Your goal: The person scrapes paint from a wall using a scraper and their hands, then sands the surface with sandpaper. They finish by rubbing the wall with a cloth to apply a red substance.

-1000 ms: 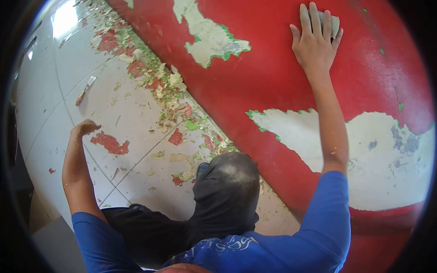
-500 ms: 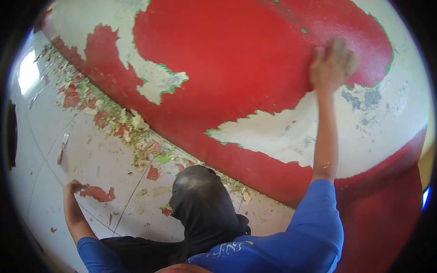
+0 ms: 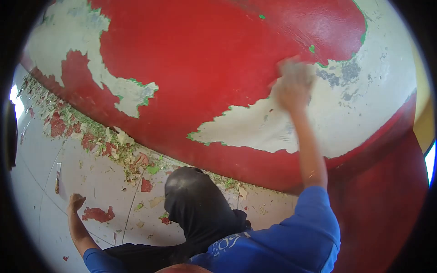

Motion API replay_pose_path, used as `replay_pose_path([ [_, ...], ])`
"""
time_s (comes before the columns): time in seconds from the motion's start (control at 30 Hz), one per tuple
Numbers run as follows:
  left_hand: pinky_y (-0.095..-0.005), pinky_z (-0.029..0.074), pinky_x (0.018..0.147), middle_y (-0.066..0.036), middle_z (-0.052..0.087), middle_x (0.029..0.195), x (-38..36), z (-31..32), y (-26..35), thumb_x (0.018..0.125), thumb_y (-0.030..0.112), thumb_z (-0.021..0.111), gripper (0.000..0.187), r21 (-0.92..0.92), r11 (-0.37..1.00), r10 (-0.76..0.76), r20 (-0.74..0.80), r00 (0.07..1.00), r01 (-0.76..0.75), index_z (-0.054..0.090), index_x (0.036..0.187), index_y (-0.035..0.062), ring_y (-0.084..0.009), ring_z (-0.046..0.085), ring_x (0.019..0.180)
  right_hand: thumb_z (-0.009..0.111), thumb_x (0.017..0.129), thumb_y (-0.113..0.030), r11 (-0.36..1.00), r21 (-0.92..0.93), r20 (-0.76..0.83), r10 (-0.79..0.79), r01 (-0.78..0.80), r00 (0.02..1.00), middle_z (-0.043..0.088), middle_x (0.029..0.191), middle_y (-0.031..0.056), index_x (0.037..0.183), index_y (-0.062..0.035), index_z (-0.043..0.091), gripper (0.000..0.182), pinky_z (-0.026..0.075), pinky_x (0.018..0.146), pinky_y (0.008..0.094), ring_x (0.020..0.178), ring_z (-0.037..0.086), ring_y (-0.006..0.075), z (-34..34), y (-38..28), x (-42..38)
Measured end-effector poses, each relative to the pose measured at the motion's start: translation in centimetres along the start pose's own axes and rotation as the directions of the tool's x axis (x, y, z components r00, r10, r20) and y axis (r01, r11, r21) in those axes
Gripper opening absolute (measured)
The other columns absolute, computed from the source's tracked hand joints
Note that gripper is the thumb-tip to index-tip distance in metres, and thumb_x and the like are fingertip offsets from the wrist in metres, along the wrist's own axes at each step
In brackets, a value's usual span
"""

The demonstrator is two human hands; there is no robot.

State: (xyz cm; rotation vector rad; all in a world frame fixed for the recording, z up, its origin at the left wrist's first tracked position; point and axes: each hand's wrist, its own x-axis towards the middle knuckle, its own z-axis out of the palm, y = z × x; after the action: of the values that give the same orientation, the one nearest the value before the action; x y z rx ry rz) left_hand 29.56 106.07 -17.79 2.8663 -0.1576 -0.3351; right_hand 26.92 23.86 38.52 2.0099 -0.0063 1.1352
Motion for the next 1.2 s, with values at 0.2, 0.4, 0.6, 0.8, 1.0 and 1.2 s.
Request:
replay_pose_path([
  [0.2, -0.0421, 0.054, 0.073, -0.015, 0.071, 0.071, 0.6, 1.3, -3.0, 0.081, 0.038, 0.064, 0.04, -0.029, 0.99, -0.128, 0.216, 0.968, 0.137, 0.072, 0.069, 0.0007, -0.0302, 0.07, 0.071, 0.06, 0.089, -0.033, 0.943, 0.104, -0.361, 0.331, -0.315, 0.871, 0.036, 0.156, 0.0149, 0.149, -0.0094, 0.04, 0.067, 0.022, 0.117, 0.0535, 0.144, 0.029, 0.0414, -1.1, 8.9, 4.7],
  [0.4, -0.0483, 0.051, 0.077, -0.023, 0.067, 0.079, 3.5, -0.8, 1.2, 0.085, 0.041, 0.059, 0.045, -0.074, 0.997, -0.01, 0.212, 0.977, 0.026, 0.069, 0.073, -0.0019, -0.0418, 0.066, 0.079, 0.07, 0.076, -0.052, 0.798, 0.394, 0.05, -0.514, 0.455, 0.857, 0.046, 0.141, 0.0032, 0.138, -0.0263, 0.048, 0.071, 0.019, 0.11, 0.0672, 0.139, 0.032, 0.0355, 1.6, -11.0, -9.0],
  [0.6, -0.0458, 0.052, 0.077, -0.021, 0.069, 0.077, 1.3, -2.4, 0.7, 0.082, 0.044, 0.064, 0.045, -0.095, 0.98, -0.153, 0.218, 0.964, 0.177, 0.072, 0.073, 0.0001, -0.038, 0.068, 0.078, 0.07, 0.077, -0.039, 0.962, 0.143, -0.075, -0.225, 0.234, 0.971, 0.049, 0.141, 0.0071, 0.135, -0.0227, 0.053, 0.063, 0.031, 0.106, 0.0596, 0.127, 0.043, 0.0346, -3.5, -4.4, 4.8],
  [0.8, -0.038, 0.055, 0.062, -0.014, 0.07, 0.068, 0.7, -2.7, -0.1, 0.083, 0.042, 0.068, 0.046, -0.068, 0.924, -0.33, 0.35, 0.877, 0.375, 0.073, 0.074, -0.0028, -0.0223, 0.066, 0.06, 0.059, 0.092, -0.043, 0.999, -0.012, -0.382, -0.042, 0.04, 0.923, 0.052, 0.137, 0.0141, 0.141, -0.015, 0.048, 0.058, 0.026, 0.112, 0.052, 0.133, 0.041, 0.0372, -5.1, -7.9, 17.8],
  [1.0, -0.0373, 0.055, 0.062, -0.015, 0.07, 0.069, 1.1, -3.4, 1.0, 0.083, 0.044, 0.068, 0.048, -0.161, 0.922, -0.296, 0.288, 0.911, 0.351, 0.073, 0.077, -0.0037, -0.0227, 0.066, 0.06, 0.064, 0.083, -0.056, 0.439, 0.504, -0.124, -0.815, 0.744, 0.566, 0.038, 0.15, 0.0057, 0.146, -0.017, 0.036, 0.079, 0.023, 0.114, 0.0623, 0.143, 0.029, 0.0372, 3.1, -22.5, 1.7],
  [1.2, -0.0391, 0.055, 0.065, -0.015, 0.071, 0.072, -1.0, -1.4, -0.7, 0.084, 0.045, 0.068, 0.047, -0.118, 0.906, -0.333, 0.395, 0.856, 0.407, 0.074, 0.08, -0.002, -0.0239, 0.067, 0.064, 0.064, 0.086, -0.044, 0.971, 0.221, -0.221, -0.038, 0.088, 0.975, 0.047, 0.145, 0.0096, 0.143, -0.0213, 0.047, 0.064, 0.021, 0.115, 0.0606, 0.137, 0.035, 0.0405, -4.5, -6.8, 14.7],
])
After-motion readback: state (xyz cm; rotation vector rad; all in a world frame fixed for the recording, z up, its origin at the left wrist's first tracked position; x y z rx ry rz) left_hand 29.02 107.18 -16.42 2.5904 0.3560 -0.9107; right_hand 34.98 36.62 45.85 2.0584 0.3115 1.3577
